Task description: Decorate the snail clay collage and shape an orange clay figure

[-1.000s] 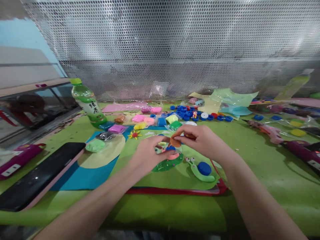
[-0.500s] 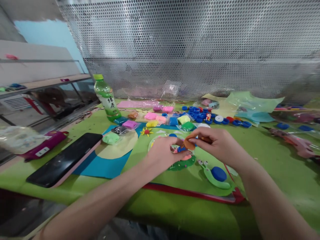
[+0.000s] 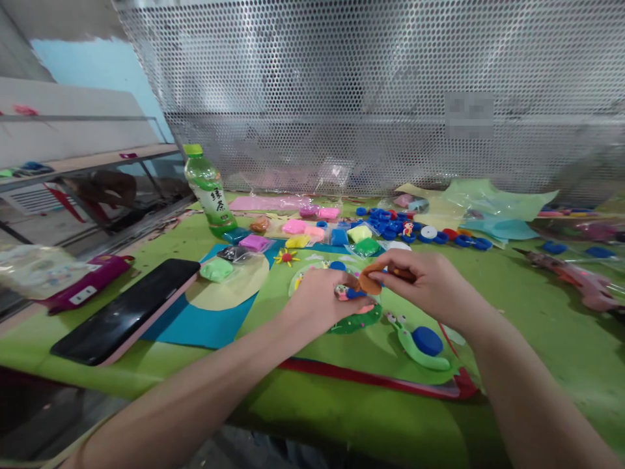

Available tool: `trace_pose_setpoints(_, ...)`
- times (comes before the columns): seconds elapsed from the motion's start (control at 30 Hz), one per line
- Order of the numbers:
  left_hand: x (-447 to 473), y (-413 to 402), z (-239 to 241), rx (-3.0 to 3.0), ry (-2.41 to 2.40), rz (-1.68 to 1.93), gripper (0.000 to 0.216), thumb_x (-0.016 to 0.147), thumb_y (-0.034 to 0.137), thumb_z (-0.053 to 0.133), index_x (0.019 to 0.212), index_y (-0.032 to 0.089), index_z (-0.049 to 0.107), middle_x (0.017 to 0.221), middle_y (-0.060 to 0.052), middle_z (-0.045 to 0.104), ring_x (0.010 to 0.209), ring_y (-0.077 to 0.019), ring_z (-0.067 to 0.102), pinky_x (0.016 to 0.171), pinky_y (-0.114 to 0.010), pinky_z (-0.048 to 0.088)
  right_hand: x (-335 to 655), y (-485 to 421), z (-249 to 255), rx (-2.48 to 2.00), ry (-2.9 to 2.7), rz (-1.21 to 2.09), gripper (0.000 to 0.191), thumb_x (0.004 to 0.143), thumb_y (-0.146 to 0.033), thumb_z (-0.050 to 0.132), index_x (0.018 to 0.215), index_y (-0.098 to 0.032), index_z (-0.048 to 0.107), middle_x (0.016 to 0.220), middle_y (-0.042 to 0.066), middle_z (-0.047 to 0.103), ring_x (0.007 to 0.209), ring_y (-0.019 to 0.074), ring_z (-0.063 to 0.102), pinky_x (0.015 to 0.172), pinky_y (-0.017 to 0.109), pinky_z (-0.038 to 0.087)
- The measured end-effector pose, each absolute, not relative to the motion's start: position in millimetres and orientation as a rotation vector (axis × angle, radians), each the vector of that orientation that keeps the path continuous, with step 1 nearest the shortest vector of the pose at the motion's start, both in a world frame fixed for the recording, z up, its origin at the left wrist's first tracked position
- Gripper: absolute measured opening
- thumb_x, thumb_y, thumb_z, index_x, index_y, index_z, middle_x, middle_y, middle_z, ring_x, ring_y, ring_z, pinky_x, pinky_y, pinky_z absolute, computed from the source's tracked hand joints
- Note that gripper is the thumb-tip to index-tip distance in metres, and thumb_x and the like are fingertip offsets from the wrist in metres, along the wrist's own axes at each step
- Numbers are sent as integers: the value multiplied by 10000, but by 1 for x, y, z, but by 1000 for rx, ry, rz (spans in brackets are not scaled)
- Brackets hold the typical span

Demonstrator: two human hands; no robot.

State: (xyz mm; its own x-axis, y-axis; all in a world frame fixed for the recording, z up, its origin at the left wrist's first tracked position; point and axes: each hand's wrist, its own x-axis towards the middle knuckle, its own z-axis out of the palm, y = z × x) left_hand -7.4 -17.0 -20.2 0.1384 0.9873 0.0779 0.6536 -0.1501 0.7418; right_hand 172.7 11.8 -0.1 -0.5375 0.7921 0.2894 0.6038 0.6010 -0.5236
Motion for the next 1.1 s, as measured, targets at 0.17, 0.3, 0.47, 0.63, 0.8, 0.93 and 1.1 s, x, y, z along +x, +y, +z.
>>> trace_pose_setpoints(0.17,-6,-19,-17,1910,1573,763,216,687,394,631,736,194,695,661,-10,678,601,-149,577,537,-227,419,173,13,0,-1116,-2344,509,232,850,-393,491,870,-219,642,693,9,645,532,106,508,472,221,339)
trace_pose_setpoints(0.3,-7,-19,-17,1968,1532,769,234,679,412,662,792,210,698,719,4,694,599,-140,570,554,-232,423,174,13,3,-1159,-2367,470,221,849,-380,491,857,-222,646,680,3,645,517,104,496,468,222,326)
trace_pose_setpoints(0.47,-10,-17,-18,2024,1478,790,219,785,383,560,860,230,698,810,10,707,678,-148,597,618,-249,433,176,12,7,-1215,-2391,461,230,853,-369,474,903,-238,656,714,2,660,524,108,504,472,222,321)
trace_pose_setpoints(0.63,-11,-16,-17,2075,1517,752,190,784,333,558,831,216,699,775,5,699,666,-149,586,602,-251,416,178,14,8,-1197,-2410,456,198,846,-323,493,904,-237,662,734,3,667,541,107,515,479,219,325)
trace_pose_setpoints(0.8,-12,-16,-18,2069,1528,729,197,779,359,564,844,228,697,800,7,705,688,-152,601,632,-263,434,177,14,8,-1203,-2422,466,203,846,-327,485,894,-234,659,730,4,663,534,106,508,468,221,317)
trace_pose_setpoints(0.93,-12,-15,-19,2065,1553,712,198,762,382,584,825,237,705,798,8,711,681,-154,607,625,-266,447,180,14,8,-1219,-2401,446,207,846,-338,477,886,-240,655,703,-2,642,547,108,495,487,223,318)
trace_pose_setpoints(1.1,-15,-15,-18,2099,1600,739,220,760,423,579,837,259,703,927,11,707,751,-166,636,678,-278,487,218,42,9,-1322,-2239,406,238,813,-379,502,836,-196,653,657,11,607,531,112,457,511,237,329)
